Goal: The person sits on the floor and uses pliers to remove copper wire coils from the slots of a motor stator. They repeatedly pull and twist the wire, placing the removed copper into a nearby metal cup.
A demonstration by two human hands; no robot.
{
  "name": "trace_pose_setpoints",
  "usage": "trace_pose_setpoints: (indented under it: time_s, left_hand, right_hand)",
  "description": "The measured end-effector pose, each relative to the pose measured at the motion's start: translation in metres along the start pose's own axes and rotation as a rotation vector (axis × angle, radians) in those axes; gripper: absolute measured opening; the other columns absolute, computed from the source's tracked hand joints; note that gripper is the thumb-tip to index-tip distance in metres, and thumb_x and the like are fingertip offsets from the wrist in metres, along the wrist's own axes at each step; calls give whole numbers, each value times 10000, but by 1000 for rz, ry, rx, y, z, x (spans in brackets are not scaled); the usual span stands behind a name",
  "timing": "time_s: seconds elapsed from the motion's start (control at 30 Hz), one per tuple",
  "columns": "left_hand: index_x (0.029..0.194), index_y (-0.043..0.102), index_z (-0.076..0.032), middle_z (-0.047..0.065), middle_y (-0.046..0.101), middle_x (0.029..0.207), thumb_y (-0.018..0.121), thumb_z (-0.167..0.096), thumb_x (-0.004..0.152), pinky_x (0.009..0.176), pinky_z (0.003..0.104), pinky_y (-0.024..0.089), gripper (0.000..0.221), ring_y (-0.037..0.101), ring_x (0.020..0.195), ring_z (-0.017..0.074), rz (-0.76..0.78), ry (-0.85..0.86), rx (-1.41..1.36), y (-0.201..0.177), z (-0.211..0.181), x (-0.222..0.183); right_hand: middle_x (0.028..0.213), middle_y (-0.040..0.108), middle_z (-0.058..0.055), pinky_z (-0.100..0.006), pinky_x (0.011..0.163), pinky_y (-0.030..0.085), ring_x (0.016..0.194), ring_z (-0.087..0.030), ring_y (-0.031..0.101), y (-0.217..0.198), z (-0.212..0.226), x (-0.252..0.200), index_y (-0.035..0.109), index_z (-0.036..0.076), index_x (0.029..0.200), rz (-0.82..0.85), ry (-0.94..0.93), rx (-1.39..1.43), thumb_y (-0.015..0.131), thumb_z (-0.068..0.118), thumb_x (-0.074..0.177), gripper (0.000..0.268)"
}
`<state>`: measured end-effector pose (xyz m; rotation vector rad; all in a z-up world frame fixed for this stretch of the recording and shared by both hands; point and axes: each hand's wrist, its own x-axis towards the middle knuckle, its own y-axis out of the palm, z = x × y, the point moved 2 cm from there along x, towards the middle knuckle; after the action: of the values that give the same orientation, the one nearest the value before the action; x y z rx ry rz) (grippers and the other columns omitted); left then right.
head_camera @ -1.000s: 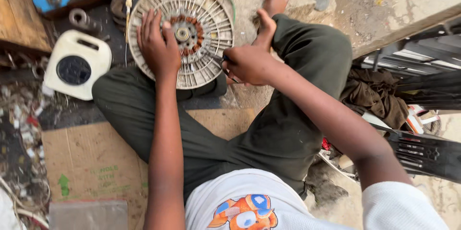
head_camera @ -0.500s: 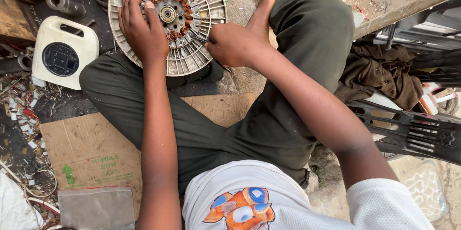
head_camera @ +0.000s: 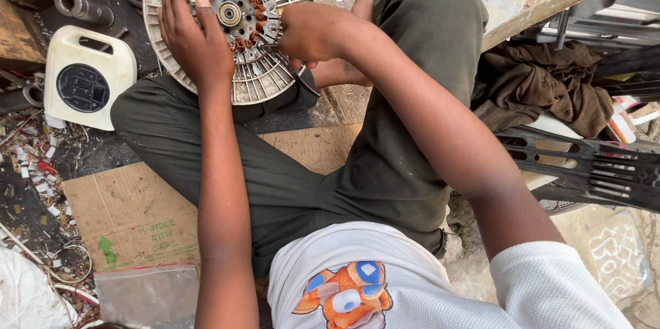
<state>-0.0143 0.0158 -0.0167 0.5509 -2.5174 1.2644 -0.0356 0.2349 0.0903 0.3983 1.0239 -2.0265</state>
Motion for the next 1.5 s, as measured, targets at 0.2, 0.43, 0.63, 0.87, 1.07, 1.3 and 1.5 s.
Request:
trace_pose_setpoints:
  time_s: [0.2, 0.43, 0.63, 0.87, 1.07, 1.3, 1.5]
  left_hand:
    - [1393, 603, -132, 90, 523, 1583, 424, -312, 1153, 1303, 513, 262, 350, 397, 1535, 302, 13, -19, 42, 2, 7, -2]
    - [1393, 598, -145, 84, 530, 1575, 428, -339, 1138, 1312, 502, 226, 362, 394, 1529, 302, 24, -17, 79, 9, 14, -1]
    - [1405, 583, -120, 107, 523, 1570, 431, -347, 1145, 1308, 506, 227, 377, 391, 1524, 314, -2, -3, 73, 4, 9, 0]
    - [1453, 536, -78, 115, 592, 1497, 445, -329, 1159, 1310, 441, 303, 397, 497, 1469, 290, -2, -55, 40, 8, 12, -5]
    - [1419, 551, -71, 161, 574, 1500, 440, -292, 1127, 1272, 496, 280, 382, 470, 1462, 332, -114, 28, 67, 7, 15, -4]
    - [1408, 557, -102, 96, 626, 1441, 437, -289, 1120, 1300, 496, 304, 364, 552, 1405, 287, -71, -36, 50, 9, 18, -4]
    - [1341, 563, -76, 149, 612, 1438, 443, -290, 1110, 1224, 519, 305, 337, 516, 1405, 354, -139, -1, 128, -1, 5, 14]
  right_hand:
    - [762, 777, -30, -340, 691, 565, 621, -163, 723, -2, -4, 7, 734, 32, 793, -77, 50, 56, 616, 214, 910, 247]
    - [748, 722, -174, -430, 662, 524, 700, -316, 692, 1, -5, 21, 791, 53, 848, -348, -88, -291, 755, 276, 850, 226]
    - [718, 687, -203, -458, 588, 557, 708, -372, 718, -8, 33, 43, 764, 25, 839, -389, -115, -587, 767, 152, 743, 159]
    - [669, 709, -149, -629, 790, 507, 637, -334, 716, 51, 28, -11, 741, 70, 933, -715, -151, -743, 747, 173, 893, 111]
    - [637, 696, -132, -833, 1092, 270, 594, -359, 683, 72, 24, -27, 617, 40, 1133, -783, -145, -657, 654, 273, 1071, 244]
    - [770, 641, -139, -748, 844, 322, 758, -417, 652, 41, 39, -2, 609, 78, 984, -668, -116, -541, 692, 294, 988, 231]
    - [617, 663, -148, -716, 1209, 170, 631, -419, 634, 75, 21, -11, 592, 28, 1015, -883, -118, -522, 644, 252, 1089, 242]
